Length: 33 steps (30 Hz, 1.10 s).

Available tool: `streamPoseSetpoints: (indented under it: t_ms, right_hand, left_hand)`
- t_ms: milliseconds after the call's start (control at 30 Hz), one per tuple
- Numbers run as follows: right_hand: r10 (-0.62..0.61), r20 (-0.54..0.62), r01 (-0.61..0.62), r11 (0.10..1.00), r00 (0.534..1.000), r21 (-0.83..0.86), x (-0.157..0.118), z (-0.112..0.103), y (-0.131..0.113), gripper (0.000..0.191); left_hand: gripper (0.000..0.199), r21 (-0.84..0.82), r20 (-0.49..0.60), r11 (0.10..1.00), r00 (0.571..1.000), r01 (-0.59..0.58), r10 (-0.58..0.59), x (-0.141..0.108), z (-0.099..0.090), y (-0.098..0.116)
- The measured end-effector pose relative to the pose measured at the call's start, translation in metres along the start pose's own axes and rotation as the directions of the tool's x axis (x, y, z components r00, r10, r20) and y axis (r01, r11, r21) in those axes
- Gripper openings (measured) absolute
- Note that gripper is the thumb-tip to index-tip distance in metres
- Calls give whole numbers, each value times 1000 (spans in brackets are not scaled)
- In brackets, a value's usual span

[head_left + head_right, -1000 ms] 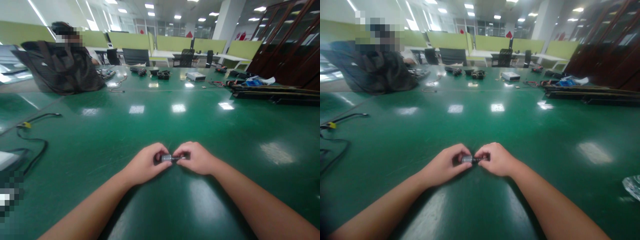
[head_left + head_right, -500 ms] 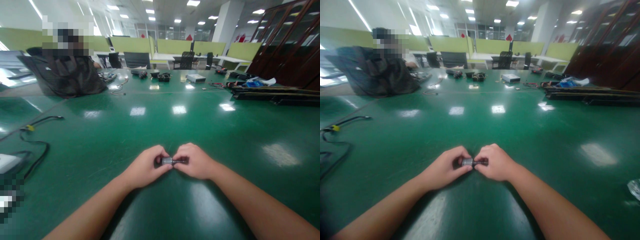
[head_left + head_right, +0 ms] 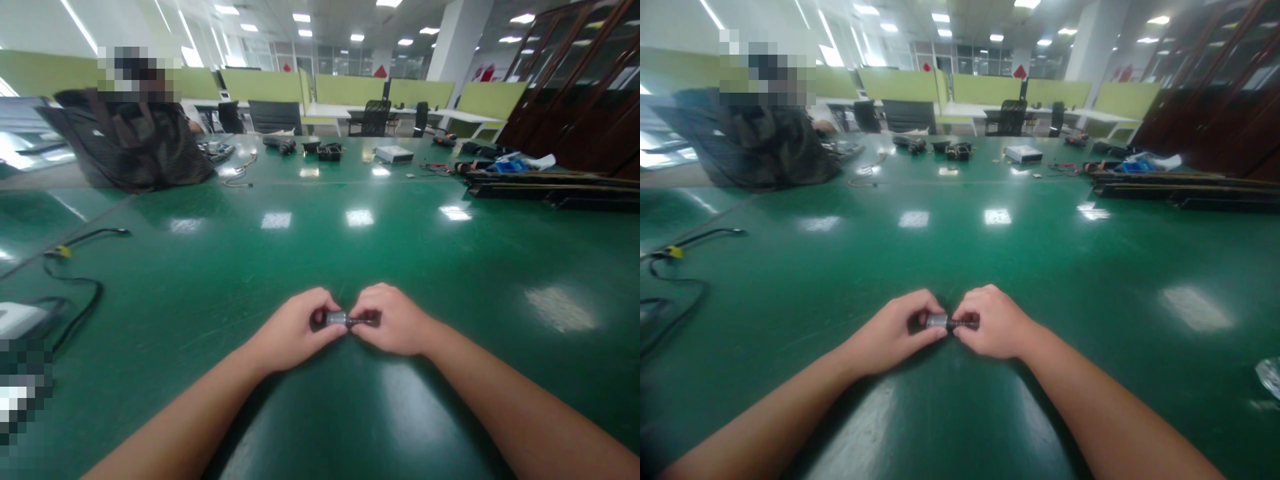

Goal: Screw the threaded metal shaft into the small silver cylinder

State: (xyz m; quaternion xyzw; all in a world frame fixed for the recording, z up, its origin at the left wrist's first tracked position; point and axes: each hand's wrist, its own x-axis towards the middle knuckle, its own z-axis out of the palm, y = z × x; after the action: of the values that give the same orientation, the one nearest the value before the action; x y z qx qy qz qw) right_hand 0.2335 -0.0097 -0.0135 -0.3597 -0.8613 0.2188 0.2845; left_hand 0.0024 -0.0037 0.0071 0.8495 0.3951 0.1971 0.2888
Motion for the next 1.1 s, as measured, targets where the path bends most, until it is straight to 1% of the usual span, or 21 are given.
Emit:
streamPoseSetpoints:
  t_ms: [400,667,1100]
  right_hand:
    - [3,11,-3,1000,1000,-10,-3,0,2,5]
    - [33,18,-33,999,999,-32,-3,-2,1,6]
    - [48,26,-46,998,999,-51,-4,-4,2,6]
  left_hand:
    - [21,6,2,1000,1000,-27,27,-1,1,-2]
    - [21,23,9,999,1000,-21,21,0,1,-1]
    - [24,22,6,1000,1000,-21,21,-1,2,-2]
